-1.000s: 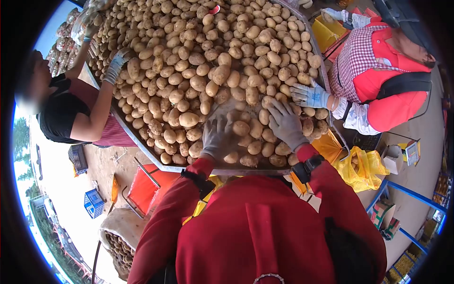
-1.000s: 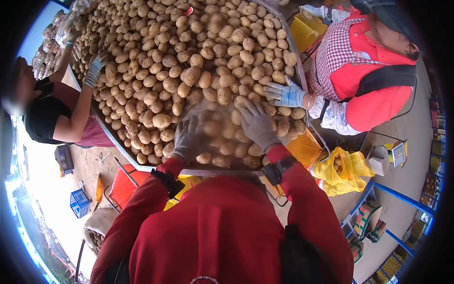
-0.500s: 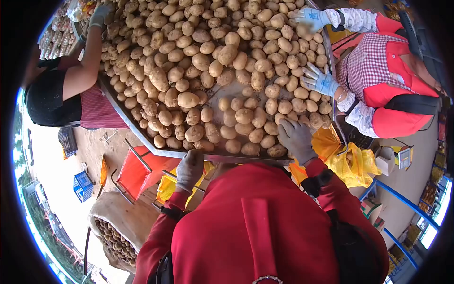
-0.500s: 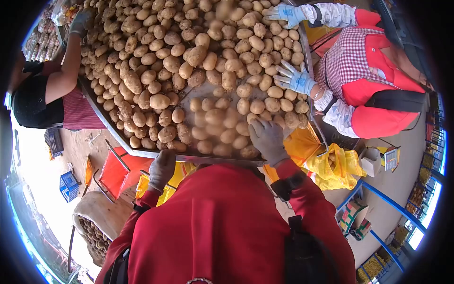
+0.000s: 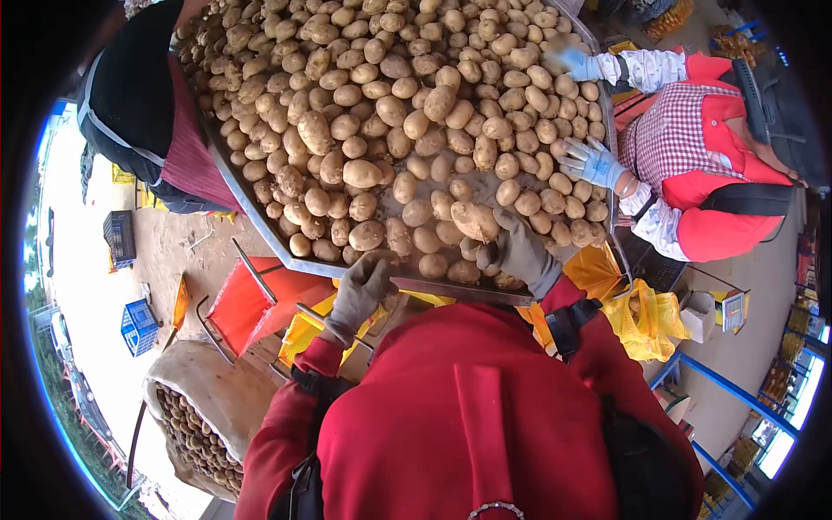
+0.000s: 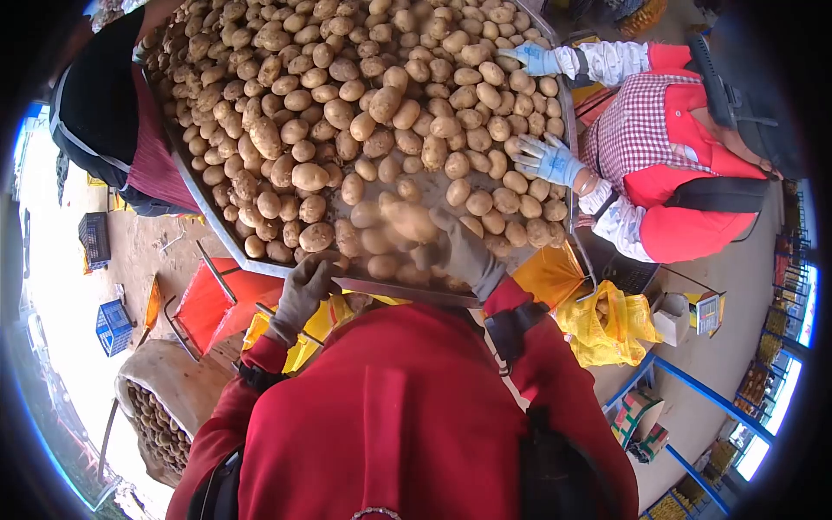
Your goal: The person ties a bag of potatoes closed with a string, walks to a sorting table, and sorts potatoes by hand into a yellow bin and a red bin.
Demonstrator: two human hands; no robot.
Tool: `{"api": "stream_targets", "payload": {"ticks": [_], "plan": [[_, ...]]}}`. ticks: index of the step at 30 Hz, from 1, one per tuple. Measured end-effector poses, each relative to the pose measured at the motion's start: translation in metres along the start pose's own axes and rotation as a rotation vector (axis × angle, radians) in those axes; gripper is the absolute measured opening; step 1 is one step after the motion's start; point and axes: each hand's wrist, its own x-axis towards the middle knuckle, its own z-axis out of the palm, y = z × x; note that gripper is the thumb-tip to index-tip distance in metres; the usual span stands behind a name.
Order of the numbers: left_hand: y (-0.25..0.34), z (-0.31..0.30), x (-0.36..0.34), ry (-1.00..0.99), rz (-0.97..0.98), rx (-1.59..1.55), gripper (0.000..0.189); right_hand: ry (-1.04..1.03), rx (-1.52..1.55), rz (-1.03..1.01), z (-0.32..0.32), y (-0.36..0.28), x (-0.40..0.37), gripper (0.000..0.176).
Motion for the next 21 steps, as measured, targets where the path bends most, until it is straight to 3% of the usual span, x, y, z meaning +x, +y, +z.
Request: {"api": "stream_targets", "payload": {"ticks": [2, 3, 6, 8, 10, 11, 14, 17, 20, 21], "plan": [[0.019, 0.009, 0.002, -0.112, 0.043, -0.078, 0.040, 0.048, 0.276, 0.166, 0.037, -0.024, -0.012, 0.034], [0.035, 0.019, 0.000, -0.142, 0.104, -0.104, 0.043, 0.058, 0.267, 0.179, 0.057, -0.036, -0.016, 0.035], [0.052, 0.038, 0.003, -0.204, 0.254, -0.169, 0.060, -0.238, 0.007, 0.014, 0.034, 0.006, -0.011, 0.044], [0.055, 0.045, -0.006, -0.267, 0.245, -0.260, 0.064, -0.157, -0.435, -0.101, 0.044, 0.007, -0.019, 0.049], [0.047, 0.045, -0.012, -0.265, 0.290, -0.253, 0.066, -0.160, -0.598, -0.127, 0.054, -0.002, -0.018, 0.051], [0.042, 0.044, -0.014, -0.258, 0.300, -0.260, 0.067, -0.207, -0.540, -0.090, 0.061, -0.010, -0.017, 0.047], [0.053, 0.044, -0.032, -0.129, 0.226, -0.367, 0.059, -0.269, -0.338, 0.014, 0.082, -0.015, -0.013, 0.045], [0.053, 0.030, -0.037, 0.140, 0.562, 0.429, 0.042, -0.232, -0.121, 0.021, 0.102, -0.007, -0.017, 0.045], [0.037, 0.030, -0.031, 0.238, 0.757, 0.455, 0.029, -0.245, -0.798, 0.008, 0.098, -0.014, -0.008, 0.043], [0.031, 0.032, -0.027, 0.276, 0.768, 0.399, 0.025, -0.265, -0.753, 0.070, 0.095, -0.011, -0.008, 0.042]]}}
